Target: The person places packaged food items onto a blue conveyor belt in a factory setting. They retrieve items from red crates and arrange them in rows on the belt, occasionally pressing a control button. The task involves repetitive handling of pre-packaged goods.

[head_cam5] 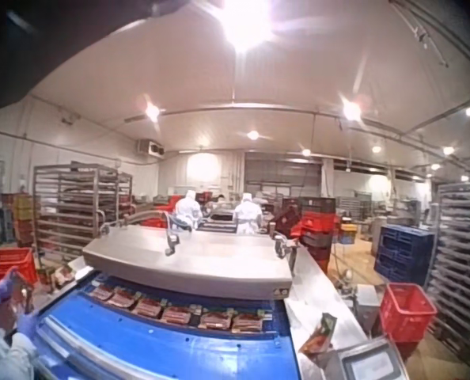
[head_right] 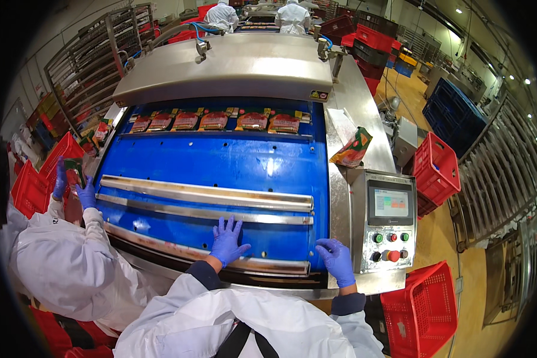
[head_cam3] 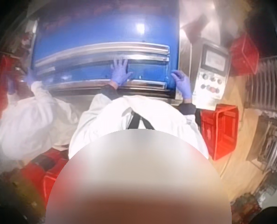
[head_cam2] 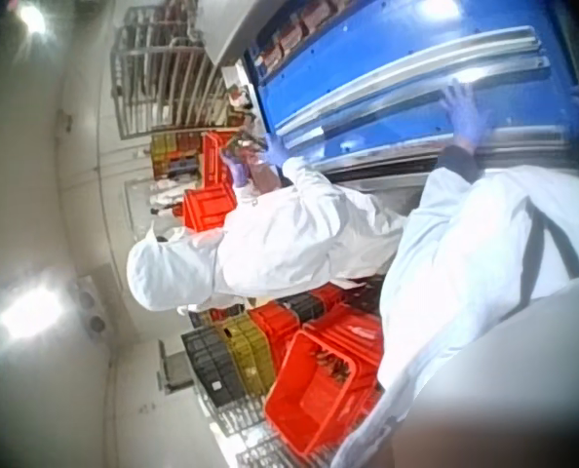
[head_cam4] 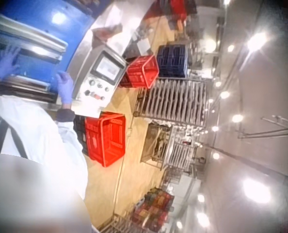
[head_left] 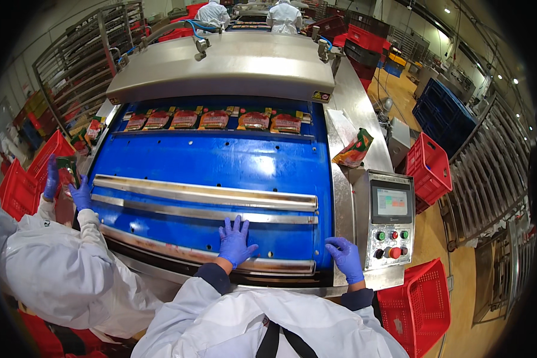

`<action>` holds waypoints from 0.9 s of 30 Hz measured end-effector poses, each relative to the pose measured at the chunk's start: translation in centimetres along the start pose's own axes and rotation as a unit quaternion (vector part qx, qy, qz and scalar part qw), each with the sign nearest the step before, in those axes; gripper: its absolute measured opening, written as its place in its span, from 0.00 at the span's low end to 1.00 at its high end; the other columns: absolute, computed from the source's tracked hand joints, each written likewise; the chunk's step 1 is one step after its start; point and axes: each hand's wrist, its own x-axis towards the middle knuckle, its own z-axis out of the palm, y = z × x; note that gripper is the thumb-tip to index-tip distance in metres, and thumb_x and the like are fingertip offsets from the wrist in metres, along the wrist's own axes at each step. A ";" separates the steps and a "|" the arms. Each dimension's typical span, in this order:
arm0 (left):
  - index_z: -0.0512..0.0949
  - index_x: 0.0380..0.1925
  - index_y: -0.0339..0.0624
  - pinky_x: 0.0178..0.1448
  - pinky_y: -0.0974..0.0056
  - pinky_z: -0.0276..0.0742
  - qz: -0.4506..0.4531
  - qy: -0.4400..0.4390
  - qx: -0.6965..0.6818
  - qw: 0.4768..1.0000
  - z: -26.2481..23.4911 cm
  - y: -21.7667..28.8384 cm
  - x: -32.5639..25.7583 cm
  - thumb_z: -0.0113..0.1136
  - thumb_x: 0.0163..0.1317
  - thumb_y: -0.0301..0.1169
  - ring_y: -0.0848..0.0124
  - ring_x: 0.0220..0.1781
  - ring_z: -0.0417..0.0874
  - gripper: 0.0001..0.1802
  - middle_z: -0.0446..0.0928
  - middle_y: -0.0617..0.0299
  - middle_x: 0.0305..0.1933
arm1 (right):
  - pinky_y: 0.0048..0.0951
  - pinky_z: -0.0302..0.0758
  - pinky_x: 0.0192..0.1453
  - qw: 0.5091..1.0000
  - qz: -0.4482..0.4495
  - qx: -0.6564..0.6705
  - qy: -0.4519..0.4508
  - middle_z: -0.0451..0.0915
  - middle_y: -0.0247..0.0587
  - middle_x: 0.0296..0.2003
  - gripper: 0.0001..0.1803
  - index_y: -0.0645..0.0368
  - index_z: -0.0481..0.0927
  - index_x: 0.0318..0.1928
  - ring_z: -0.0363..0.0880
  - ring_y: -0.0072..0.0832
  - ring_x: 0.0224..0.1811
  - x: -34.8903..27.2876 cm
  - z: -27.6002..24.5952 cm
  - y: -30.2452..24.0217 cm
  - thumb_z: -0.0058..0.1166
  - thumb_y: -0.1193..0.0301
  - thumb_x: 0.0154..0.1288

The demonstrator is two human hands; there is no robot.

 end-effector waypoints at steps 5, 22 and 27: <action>0.53 0.66 0.44 0.68 0.37 0.39 -0.021 -0.030 0.020 0.999 1.1 1.0 0.7 0.57 0.50 0.58 0.41 0.70 0.40 0.48 0.43 0.47 0.71 | 0.27 0.73 0.40 0.998 -0.040 -0.015 -0.037 0.80 0.44 0.32 0.10 0.60 0.81 0.37 0.79 0.32 0.34 -0.3 0.0 -0.8 0.58 0.69 0.55; 0.57 0.64 0.43 0.65 0.36 0.48 0.000 -0.177 0.037 0.983 -0.6 0.3 5.4 0.46 0.57 0.60 0.42 0.72 0.38 0.42 0.40 0.45 0.71 | 0.30 0.74 0.42 0.999 0.016 -0.042 -0.009 0.80 0.46 0.34 0.11 0.62 0.81 0.38 0.79 0.36 0.37 -6.3 1.6 -3.3 0.58 0.69 0.55; 0.59 0.64 0.46 0.63 0.34 0.52 0.001 -0.194 0.059 0.979 -0.3 0.0 6.0 0.44 0.58 0.61 0.37 0.70 0.37 0.41 0.40 0.43 0.71 | 0.30 0.75 0.42 0.997 0.024 -0.076 0.004 0.80 0.47 0.35 0.12 0.62 0.81 0.38 0.79 0.37 0.37 -9.2 2.6 -3.8 0.58 0.69 0.55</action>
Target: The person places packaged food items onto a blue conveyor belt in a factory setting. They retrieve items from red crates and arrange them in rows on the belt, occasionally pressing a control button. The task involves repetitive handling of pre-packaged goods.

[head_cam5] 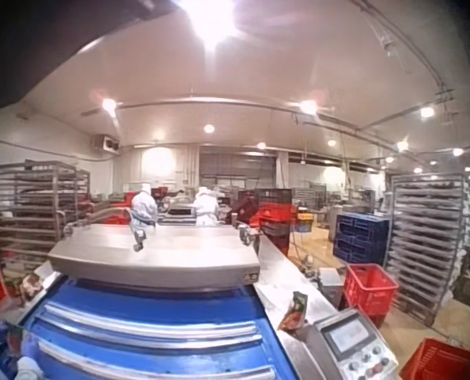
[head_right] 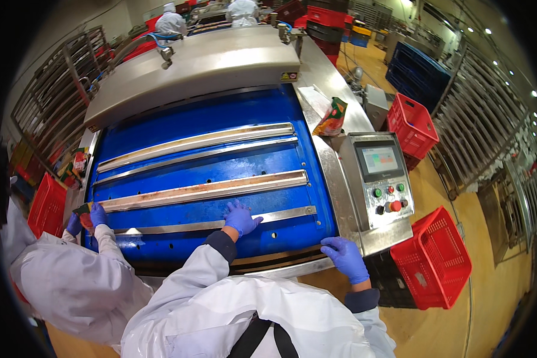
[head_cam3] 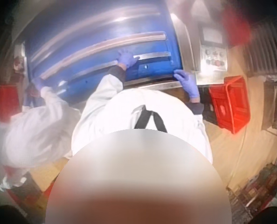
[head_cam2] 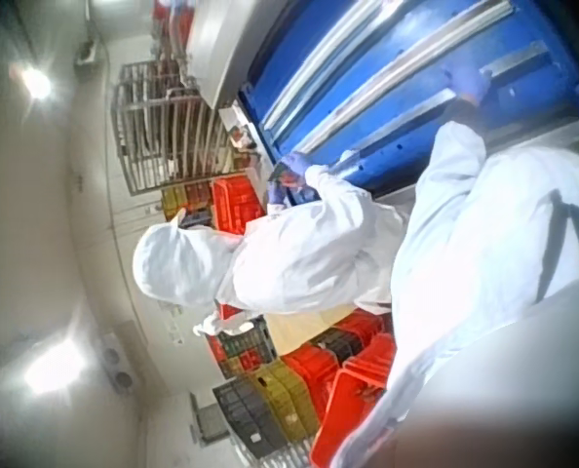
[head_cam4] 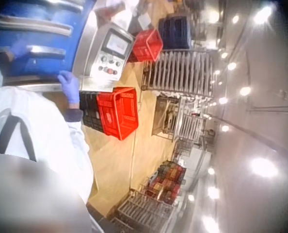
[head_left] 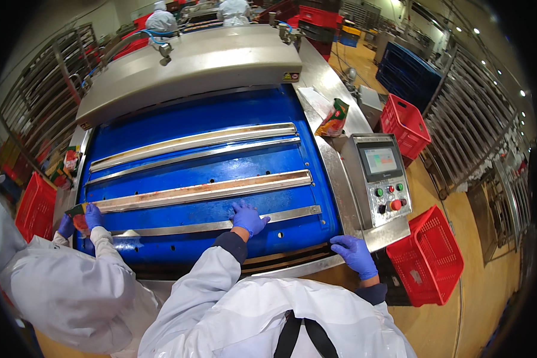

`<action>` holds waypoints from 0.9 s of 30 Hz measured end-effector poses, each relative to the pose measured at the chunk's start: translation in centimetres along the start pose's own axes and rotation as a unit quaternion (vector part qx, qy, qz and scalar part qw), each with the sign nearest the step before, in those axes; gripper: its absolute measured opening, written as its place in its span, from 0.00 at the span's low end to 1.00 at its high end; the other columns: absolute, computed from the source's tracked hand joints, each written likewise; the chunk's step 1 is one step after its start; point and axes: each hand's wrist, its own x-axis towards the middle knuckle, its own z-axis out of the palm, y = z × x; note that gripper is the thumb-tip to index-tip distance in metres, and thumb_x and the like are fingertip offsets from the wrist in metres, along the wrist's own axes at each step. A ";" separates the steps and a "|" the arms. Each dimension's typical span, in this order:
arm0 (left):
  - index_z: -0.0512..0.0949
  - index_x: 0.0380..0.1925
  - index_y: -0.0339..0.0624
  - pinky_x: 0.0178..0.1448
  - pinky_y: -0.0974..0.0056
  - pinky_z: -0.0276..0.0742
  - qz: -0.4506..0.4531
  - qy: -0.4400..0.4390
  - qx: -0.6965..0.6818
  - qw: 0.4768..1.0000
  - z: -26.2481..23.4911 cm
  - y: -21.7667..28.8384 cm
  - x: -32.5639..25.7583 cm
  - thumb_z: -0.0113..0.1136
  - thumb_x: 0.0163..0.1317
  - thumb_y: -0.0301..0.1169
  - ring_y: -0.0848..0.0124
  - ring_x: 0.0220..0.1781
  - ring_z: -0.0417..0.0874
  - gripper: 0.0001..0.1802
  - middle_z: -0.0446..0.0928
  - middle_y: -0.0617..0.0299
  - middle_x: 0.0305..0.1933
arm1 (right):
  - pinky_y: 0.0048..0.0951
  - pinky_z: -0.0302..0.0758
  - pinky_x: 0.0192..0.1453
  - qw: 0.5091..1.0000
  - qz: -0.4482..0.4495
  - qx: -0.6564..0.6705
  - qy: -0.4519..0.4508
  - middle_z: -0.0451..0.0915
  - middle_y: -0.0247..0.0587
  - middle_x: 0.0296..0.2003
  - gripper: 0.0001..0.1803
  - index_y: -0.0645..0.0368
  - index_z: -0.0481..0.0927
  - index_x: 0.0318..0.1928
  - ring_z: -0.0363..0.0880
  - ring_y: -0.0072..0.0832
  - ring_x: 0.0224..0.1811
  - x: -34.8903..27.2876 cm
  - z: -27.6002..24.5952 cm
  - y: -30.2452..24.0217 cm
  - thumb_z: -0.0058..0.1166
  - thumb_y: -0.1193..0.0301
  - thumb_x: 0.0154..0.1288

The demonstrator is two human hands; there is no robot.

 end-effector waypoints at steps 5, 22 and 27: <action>0.60 0.63 0.46 0.61 0.33 0.54 0.019 0.012 0.022 1.000 0.6 0.2 0.4 0.43 0.57 0.61 0.34 0.69 0.37 0.40 0.41 0.41 0.70 | 0.31 0.75 0.40 0.998 0.054 0.002 0.044 0.80 0.48 0.34 0.12 0.63 0.80 0.38 0.80 0.37 0.35 -4.8 0.4 0.0 0.59 0.69 0.55; 0.72 0.46 0.23 0.60 0.53 0.66 0.229 0.234 0.065 0.943 1.5 5.0 2.4 0.53 0.57 0.48 0.43 0.55 0.71 0.33 0.69 0.31 0.52 | 0.39 0.72 0.42 0.932 0.247 -0.070 0.254 0.78 0.47 0.31 0.13 0.58 0.80 0.35 0.77 0.43 0.36 -25.5 1.0 2.6 0.54 0.62 0.55; 0.70 0.52 0.29 0.66 0.54 0.56 0.459 0.196 -0.027 0.866 2.5 17.0 -6.4 0.55 0.59 0.38 0.50 0.64 0.61 0.26 0.62 0.42 0.63 | 0.38 0.72 0.44 0.898 0.331 -0.012 0.290 0.78 0.46 0.33 0.13 0.57 0.80 0.36 0.77 0.42 0.38 -32.6 2.3 5.0 0.54 0.62 0.54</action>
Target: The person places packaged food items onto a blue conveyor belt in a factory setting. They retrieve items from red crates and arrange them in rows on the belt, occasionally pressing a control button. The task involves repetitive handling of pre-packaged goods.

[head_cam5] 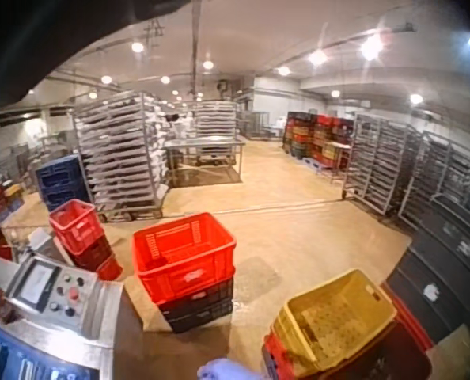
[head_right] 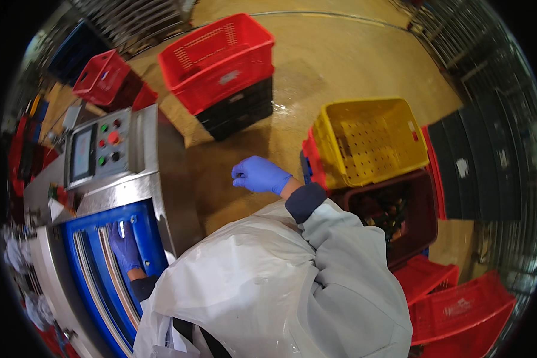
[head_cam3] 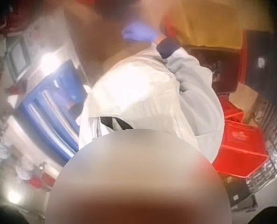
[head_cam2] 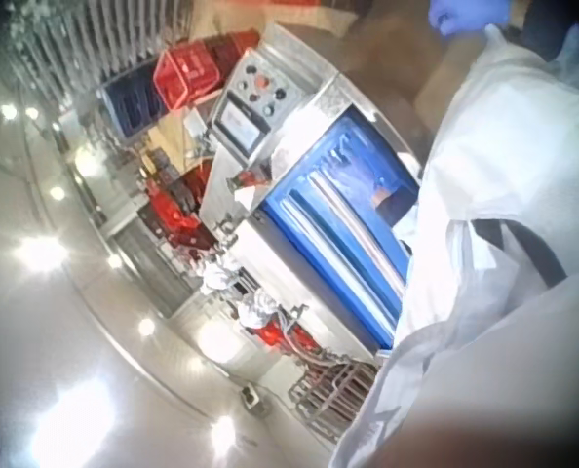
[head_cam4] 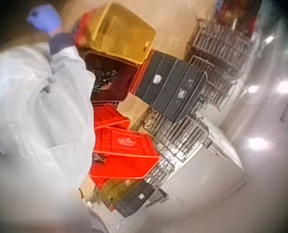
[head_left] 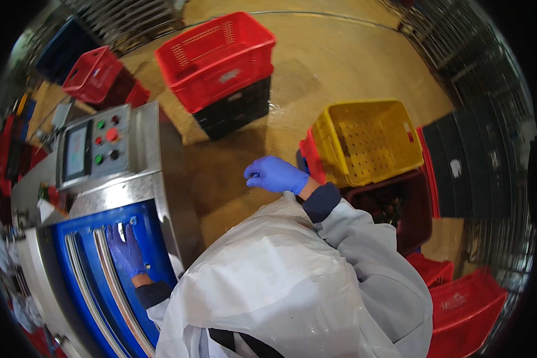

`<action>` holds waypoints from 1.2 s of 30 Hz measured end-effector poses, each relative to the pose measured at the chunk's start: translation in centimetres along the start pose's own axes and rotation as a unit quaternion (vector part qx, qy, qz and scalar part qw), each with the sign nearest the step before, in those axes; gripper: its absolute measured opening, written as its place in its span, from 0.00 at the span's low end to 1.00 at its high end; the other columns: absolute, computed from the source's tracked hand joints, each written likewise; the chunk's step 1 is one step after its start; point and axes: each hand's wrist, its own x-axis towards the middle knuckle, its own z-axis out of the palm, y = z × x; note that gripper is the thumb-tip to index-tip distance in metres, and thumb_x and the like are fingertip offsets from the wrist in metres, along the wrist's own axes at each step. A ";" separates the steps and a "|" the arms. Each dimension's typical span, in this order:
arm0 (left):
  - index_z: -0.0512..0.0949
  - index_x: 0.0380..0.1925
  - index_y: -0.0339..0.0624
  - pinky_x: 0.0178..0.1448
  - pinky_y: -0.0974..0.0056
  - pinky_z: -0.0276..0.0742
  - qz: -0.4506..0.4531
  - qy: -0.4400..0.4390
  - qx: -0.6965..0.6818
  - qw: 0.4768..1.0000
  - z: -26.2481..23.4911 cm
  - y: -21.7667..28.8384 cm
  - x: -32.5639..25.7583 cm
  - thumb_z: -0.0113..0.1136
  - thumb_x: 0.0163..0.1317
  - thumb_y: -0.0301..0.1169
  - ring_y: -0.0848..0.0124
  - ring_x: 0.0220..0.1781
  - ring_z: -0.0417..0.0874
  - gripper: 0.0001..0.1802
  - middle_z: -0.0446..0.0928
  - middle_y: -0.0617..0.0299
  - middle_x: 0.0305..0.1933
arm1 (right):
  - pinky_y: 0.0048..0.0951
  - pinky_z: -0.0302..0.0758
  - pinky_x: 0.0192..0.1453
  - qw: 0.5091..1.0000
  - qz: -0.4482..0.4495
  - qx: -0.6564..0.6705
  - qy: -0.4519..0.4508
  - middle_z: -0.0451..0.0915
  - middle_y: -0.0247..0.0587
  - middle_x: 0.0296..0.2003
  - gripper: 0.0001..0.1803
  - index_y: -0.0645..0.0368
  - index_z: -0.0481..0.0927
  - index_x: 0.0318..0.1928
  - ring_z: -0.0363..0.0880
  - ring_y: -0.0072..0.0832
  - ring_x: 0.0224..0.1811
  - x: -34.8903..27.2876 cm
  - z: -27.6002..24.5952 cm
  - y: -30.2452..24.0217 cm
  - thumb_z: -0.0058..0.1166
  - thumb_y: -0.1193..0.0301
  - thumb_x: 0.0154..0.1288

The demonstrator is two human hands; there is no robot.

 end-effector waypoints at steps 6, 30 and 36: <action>0.70 0.53 0.36 0.66 0.55 0.58 0.150 -0.099 -0.063 0.982 6.7 11.5 1.5 0.59 0.57 0.35 0.52 0.64 0.62 0.24 0.62 0.46 0.63 | 0.42 0.69 0.52 0.899 0.250 -0.140 0.331 0.75 0.50 0.42 0.23 0.60 0.76 0.44 0.70 0.46 0.48 -4.8 -2.7 13.8 0.60 0.62 0.47; 0.61 0.61 0.39 0.67 0.57 0.58 0.336 -0.277 -0.208 0.876 16.0 34.1 4.3 0.64 0.49 0.37 0.52 0.63 0.64 0.39 0.64 0.45 0.61 | 0.23 0.64 0.20 0.745 0.206 0.529 0.351 0.60 0.26 0.18 0.05 0.51 0.66 0.32 0.61 0.19 0.17 -8.5 -32.3 21.5 0.48 0.68 0.64; 0.54 0.63 0.42 0.67 0.43 0.46 0.581 -0.116 -0.222 0.775 11.7 46.3 8.8 0.71 0.38 0.46 0.46 0.68 0.51 0.53 0.50 0.46 0.67 | 0.20 0.59 0.26 0.747 0.023 0.602 0.280 0.55 0.24 0.21 0.05 0.52 0.65 0.32 0.55 0.17 0.20 1.1 -38.8 12.0 0.44 0.70 0.67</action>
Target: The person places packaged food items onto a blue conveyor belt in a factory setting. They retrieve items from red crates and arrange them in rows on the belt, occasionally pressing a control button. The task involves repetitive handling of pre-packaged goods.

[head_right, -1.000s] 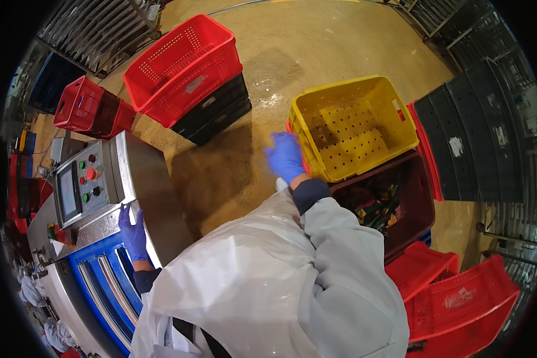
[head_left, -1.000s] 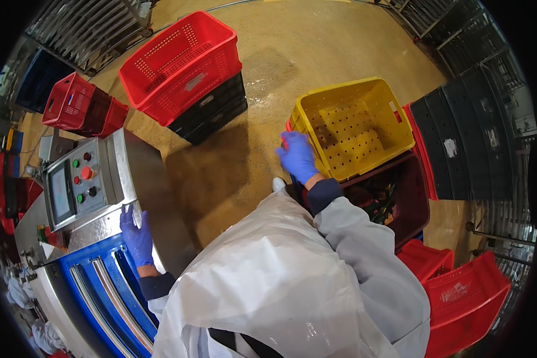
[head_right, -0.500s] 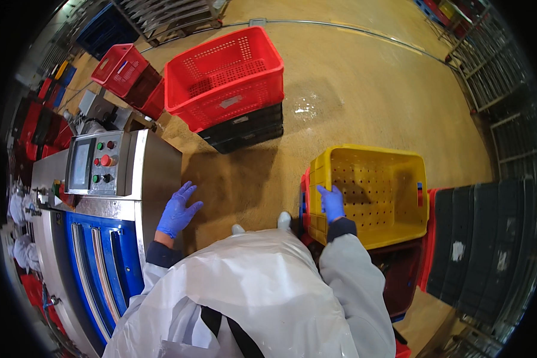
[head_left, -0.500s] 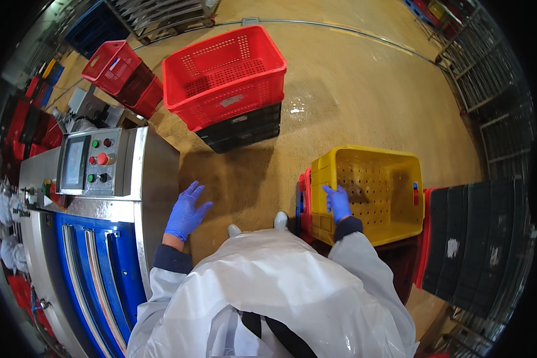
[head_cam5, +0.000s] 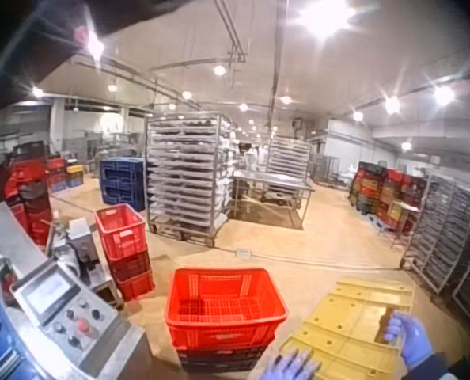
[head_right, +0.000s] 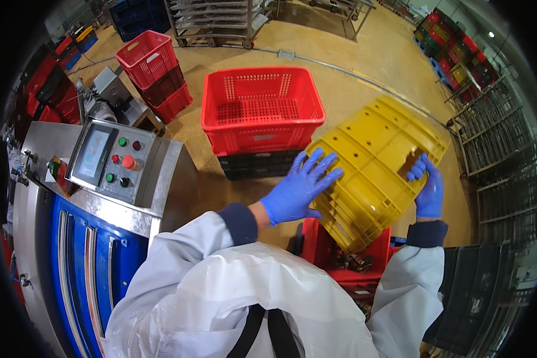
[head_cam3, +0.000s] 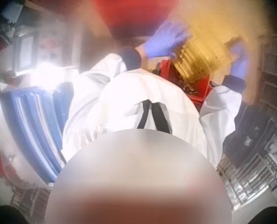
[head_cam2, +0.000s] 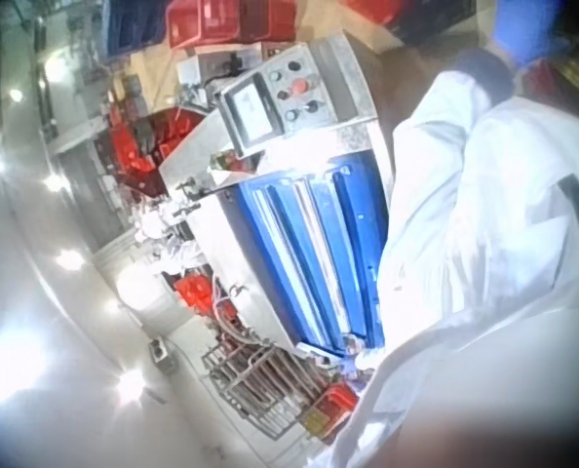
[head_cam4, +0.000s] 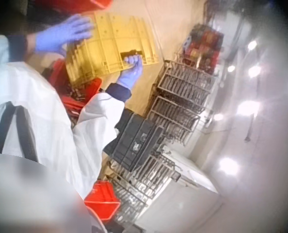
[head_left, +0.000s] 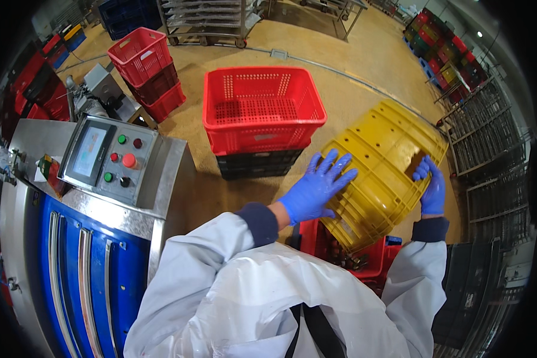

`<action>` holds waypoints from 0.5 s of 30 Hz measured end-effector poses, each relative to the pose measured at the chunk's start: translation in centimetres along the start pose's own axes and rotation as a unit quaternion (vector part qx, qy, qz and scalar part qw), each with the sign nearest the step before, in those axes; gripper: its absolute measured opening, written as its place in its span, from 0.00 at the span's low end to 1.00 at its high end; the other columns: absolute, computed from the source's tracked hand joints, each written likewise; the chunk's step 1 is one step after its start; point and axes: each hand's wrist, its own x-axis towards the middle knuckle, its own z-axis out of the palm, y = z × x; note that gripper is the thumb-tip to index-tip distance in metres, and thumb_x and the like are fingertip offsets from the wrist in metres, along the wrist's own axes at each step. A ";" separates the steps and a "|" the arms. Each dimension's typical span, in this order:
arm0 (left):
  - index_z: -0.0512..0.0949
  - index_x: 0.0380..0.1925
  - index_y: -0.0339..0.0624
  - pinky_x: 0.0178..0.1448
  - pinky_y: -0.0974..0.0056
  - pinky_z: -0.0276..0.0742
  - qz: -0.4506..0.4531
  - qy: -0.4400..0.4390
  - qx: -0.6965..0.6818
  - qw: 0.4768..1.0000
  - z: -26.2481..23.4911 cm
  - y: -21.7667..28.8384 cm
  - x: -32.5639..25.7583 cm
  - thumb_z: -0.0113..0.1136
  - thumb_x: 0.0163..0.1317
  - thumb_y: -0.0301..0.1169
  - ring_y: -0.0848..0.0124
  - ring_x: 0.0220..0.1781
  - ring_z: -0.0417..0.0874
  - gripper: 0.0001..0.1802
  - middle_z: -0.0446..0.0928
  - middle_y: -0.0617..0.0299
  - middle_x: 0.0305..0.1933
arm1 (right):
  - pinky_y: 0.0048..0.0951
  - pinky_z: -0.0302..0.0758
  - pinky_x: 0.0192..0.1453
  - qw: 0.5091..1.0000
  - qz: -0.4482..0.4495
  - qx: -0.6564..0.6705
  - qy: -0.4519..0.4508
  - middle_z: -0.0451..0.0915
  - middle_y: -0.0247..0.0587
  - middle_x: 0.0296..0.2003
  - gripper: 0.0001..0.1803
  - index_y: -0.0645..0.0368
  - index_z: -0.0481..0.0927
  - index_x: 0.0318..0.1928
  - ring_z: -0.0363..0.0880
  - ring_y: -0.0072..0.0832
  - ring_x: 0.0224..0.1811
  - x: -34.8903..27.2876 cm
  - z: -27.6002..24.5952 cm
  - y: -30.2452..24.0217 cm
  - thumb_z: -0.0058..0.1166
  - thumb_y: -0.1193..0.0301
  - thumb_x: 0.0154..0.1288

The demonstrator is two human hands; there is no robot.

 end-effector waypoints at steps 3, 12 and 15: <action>0.55 0.63 0.41 0.67 0.45 0.48 -0.084 0.101 0.049 0.990 -2.3 -3.7 0.3 0.72 0.34 0.47 0.47 0.67 0.52 0.55 0.52 0.44 0.66 | 0.20 0.59 0.28 0.995 0.015 -0.018 -0.094 0.58 0.25 0.22 0.05 0.55 0.66 0.32 0.57 0.17 0.22 5.0 10.1 -0.3 0.43 0.70 0.67; 0.57 0.59 0.34 0.62 0.52 0.60 -0.341 0.354 -0.018 0.871 -6.7 -19.3 -7.9 0.78 0.23 0.46 0.50 0.57 0.65 0.60 0.64 0.45 0.57 | 0.37 0.73 0.39 0.892 0.106 -0.338 -0.282 0.74 0.40 0.38 0.23 0.60 0.69 0.47 0.73 0.30 0.39 18.9 37.6 12.5 0.53 0.55 0.60; 0.58 0.58 0.33 0.60 0.53 0.63 -0.462 0.346 -0.078 0.813 -6.0 -24.1 -11.4 0.77 0.26 0.49 0.49 0.54 0.67 0.59 0.67 0.44 0.53 | 0.35 0.68 0.57 0.624 0.077 -0.668 -0.399 0.72 0.41 0.55 0.41 0.57 0.64 0.62 0.67 0.30 0.58 19.1 36.1 17.2 0.55 0.45 0.54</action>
